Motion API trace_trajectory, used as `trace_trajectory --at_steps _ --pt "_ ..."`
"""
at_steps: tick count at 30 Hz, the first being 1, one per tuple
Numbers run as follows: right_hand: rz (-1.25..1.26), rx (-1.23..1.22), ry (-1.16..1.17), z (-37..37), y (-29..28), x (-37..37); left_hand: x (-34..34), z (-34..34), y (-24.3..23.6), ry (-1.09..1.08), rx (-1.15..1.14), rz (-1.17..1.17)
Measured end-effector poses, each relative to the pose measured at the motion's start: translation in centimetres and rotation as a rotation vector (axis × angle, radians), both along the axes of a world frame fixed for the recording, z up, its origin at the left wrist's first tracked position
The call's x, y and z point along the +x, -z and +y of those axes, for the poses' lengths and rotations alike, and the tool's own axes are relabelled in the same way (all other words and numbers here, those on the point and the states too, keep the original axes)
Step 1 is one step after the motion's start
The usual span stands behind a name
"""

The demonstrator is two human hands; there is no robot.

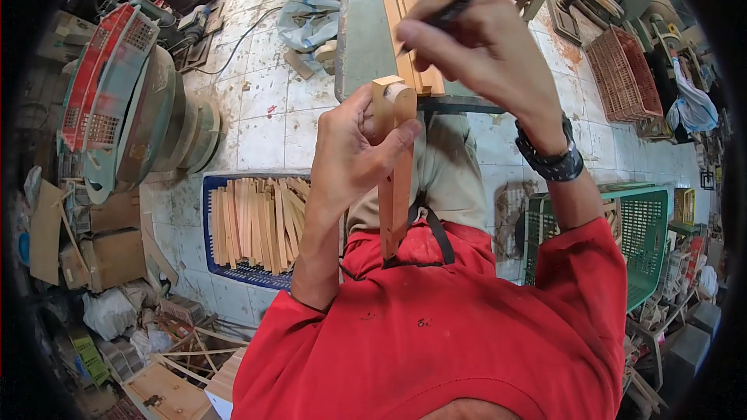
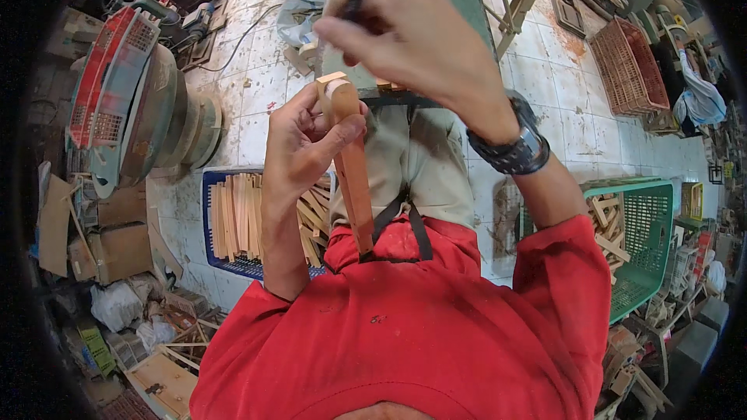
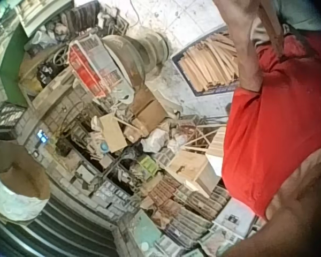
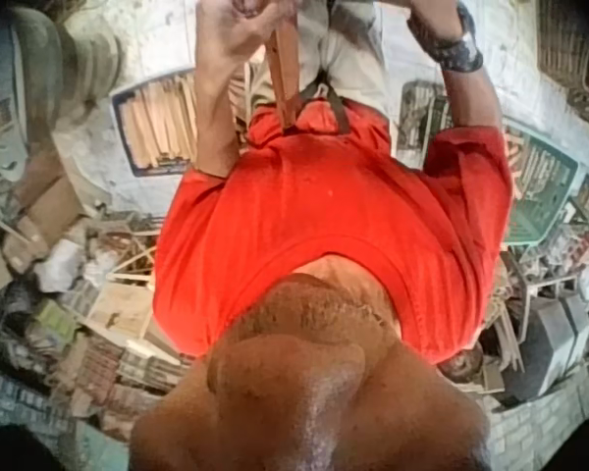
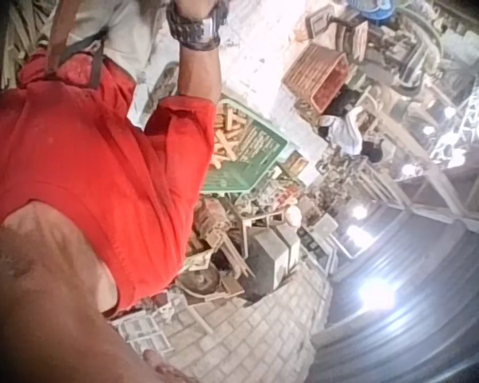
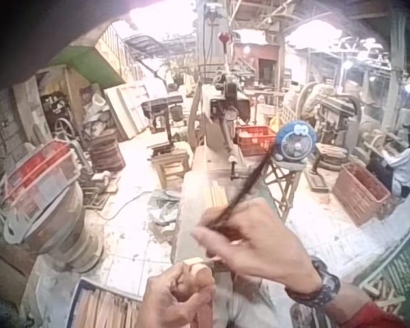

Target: The person holds a small wooden piece in their left hand and uses a utility knife in their right hand to shave the edges and corners. They repeatedly rotate the piece to access different sides, removing thin shavings of wood to smooth the surface. The finished pieces are placed into a green plastic crate.

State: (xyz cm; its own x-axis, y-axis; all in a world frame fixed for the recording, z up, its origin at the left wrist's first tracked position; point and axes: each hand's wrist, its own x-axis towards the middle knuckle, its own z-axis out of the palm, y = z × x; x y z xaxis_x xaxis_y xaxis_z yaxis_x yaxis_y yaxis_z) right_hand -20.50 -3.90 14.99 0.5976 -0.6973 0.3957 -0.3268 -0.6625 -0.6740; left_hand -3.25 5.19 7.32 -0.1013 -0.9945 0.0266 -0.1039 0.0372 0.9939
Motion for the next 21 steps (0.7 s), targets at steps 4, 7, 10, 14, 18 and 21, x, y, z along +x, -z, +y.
trace_trajectory --at_steps 4,7,10,14,18,21 --pt "-0.526 0.404 0.125 2.3 3.8 -1.7 1.1 -0.4 0.4 0.004 0.018 0.209" --pt "-0.555 0.492 0.216 6.0 8.4 -1.0 2.0 -1.1 0.4 0.01 0.039 0.314" --pt "-0.403 0.447 0.213 10.2 12.3 1.6 2.3 -2.1 0.9 -0.032 0.075 0.319" --pt "-0.297 0.356 0.39 13.0 14.2 3.9 2.2 -3.6 3.2 0.075 0.166 0.396" --pt "-0.393 0.686 0.384 14.4 16.6 3.1 2.6 -4.1 6.8 0.183 0.166 0.516" --pt "-0.54 0.801 0.353 14.8 17.7 2.3 2.9 -4.4 8.1 0.173 0.199 0.494"
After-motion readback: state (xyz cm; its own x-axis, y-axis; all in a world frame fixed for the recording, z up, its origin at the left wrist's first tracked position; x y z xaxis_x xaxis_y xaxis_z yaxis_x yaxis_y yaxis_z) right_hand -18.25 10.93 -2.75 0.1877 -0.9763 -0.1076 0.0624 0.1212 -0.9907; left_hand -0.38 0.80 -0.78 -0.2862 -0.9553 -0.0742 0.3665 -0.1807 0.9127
